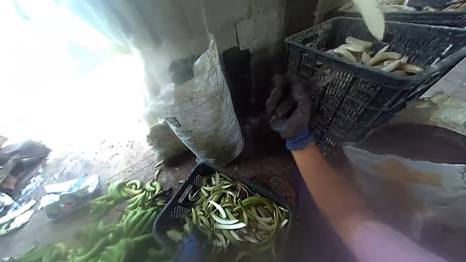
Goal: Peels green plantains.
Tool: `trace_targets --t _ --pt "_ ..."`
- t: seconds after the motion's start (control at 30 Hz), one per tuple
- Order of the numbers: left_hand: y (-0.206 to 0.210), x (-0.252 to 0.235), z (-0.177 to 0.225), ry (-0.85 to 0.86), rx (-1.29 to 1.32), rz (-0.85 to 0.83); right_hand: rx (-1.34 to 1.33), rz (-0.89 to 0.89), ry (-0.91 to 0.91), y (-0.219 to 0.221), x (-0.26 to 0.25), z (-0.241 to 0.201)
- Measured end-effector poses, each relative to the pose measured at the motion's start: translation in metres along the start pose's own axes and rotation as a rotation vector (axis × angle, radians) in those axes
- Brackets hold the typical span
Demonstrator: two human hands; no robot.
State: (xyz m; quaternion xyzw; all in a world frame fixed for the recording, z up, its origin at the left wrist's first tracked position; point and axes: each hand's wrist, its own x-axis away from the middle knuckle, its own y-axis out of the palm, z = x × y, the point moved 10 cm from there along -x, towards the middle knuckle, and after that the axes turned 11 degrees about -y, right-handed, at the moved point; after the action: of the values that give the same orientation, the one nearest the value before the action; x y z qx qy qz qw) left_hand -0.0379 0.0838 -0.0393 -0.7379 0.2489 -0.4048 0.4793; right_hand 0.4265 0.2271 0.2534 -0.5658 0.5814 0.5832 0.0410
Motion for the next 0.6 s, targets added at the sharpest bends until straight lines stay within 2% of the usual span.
trace_targets --t 0.1,0.13,0.23,0.3,0.47,0.53,0.6 --pt "-0.006 -0.015 -0.019 -0.046 0.120 0.046 0.213 0.038 0.448 0.006 0.079 0.082" --pt "-0.009 -0.018 -0.023 -0.047 0.195 0.029 0.224 -0.032 0.601 0.013 0.103 0.106" --pt "-0.041 -0.017 -0.025 0.011 0.509 0.038 0.216 -0.191 0.815 0.047 0.150 0.148" --pt "-0.081 -0.002 -0.020 0.098 0.714 0.124 0.235 -0.296 0.847 0.078 0.174 0.155" --pt "-0.155 0.033 -0.011 0.241 1.007 0.332 0.212 -0.633 0.916 0.135 0.235 0.166" --pt "-0.175 0.047 -0.009 0.286 1.165 0.378 0.242 -0.671 0.882 0.147 0.244 0.167" --pt "-0.186 0.047 -0.009 0.320 1.440 0.349 0.222 -0.657 0.825 0.151 0.254 0.170"
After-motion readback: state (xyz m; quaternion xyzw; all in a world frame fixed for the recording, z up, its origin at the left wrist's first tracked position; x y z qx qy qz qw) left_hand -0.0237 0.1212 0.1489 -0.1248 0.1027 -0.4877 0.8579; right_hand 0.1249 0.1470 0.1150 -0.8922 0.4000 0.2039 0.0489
